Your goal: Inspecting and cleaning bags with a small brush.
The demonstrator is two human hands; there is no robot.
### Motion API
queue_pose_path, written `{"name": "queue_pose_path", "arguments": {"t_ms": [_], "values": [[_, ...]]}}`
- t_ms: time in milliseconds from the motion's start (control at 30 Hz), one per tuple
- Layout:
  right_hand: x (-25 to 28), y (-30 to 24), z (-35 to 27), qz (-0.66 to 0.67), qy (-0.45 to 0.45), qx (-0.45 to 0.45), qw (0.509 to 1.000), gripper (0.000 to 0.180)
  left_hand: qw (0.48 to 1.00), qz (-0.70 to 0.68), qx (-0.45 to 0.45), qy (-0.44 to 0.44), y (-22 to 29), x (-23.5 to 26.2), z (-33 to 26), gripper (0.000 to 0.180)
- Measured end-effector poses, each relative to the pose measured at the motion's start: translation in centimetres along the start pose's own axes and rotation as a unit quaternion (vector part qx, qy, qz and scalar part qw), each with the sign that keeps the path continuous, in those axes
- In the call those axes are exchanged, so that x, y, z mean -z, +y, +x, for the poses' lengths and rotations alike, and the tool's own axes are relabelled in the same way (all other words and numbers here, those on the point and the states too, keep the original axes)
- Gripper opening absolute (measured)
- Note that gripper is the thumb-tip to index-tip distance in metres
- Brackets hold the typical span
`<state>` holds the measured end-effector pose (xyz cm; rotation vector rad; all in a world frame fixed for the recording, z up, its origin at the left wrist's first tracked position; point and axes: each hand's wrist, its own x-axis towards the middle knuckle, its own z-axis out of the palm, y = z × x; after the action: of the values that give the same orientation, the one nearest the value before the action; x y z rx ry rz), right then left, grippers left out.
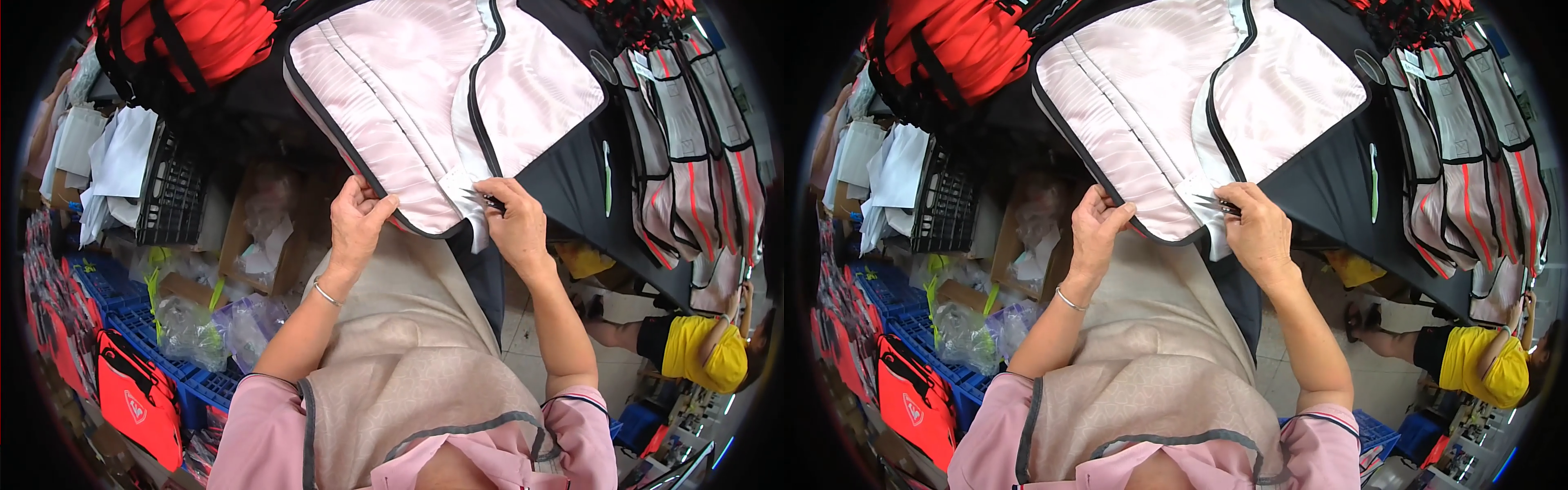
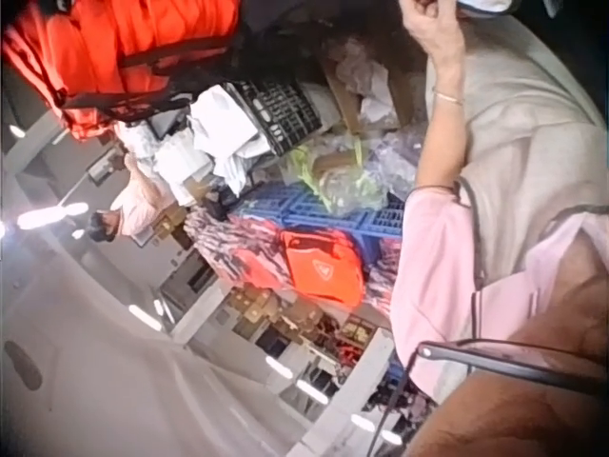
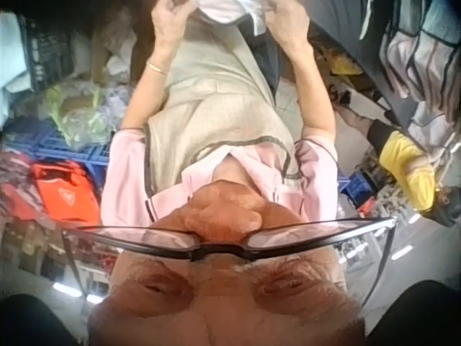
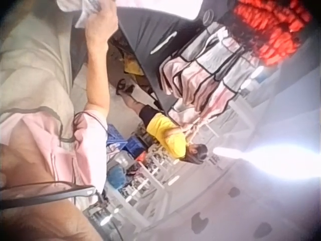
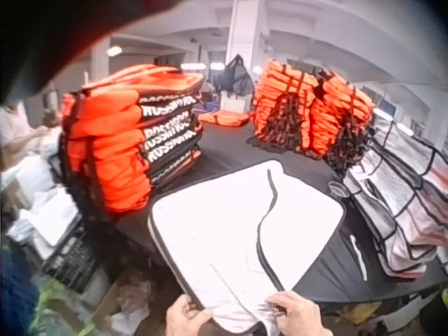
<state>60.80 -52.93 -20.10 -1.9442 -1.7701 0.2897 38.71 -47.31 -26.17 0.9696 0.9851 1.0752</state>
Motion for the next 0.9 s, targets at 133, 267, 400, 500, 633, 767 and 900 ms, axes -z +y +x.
{"name": "queue_pose_path", "arguments": {"t_ms": [133, 267, 400, 500, 633, 767, 900], "values": [[0.8, -0.8, 0.7, 0.102, 0.06, -0.015, 0.993, 0.03, 0.99, -0.14, 0.029, 0.003, -0.6, 1.1, 0.3, 0.024], [0.4, -2.7, 0.2, 0.16, 0.06, 0.054, 0.984, 0.034, 0.989, -0.09, 0.105, 0.058, -4.3, 2.8, -0.2, 0.037], [-1.3, -6.5, -0.3, 0.049, -0.036, 0.198, 0.978, 0.042, 0.93, -0.304, 0.165, -0.126, -6.4, 2.3, -1.2, 0.057], [-2.2, -5.9, 1.4, -0.002, -0.07, 0.206, 0.976, 0.038, 0.954, -0.214, 0.146, -0.15, -4.7, 1.3, -1.0, 0.06], [0.6, -7.4, 4.4, 0.033, -0.074, 0.229, 0.97, 0.03, 0.968, -0.19, 0.018, -0.163, -1.7, -0.1, -0.8, 0.053], [3.1, -10.8, 7.5, 0.099, -0.068, 0.207, 0.971, 0.017, 0.954, -0.29, -0.013, -0.072, 1.8, -2.4, 0.0, 0.057], [4.6, -13.0, 9.1, 0.07, -0.113, 0.155, 0.979, 0.022, 0.936, -0.338, -0.003, -0.102, 3.2, -1.7, 0.4, 0.052]]}}
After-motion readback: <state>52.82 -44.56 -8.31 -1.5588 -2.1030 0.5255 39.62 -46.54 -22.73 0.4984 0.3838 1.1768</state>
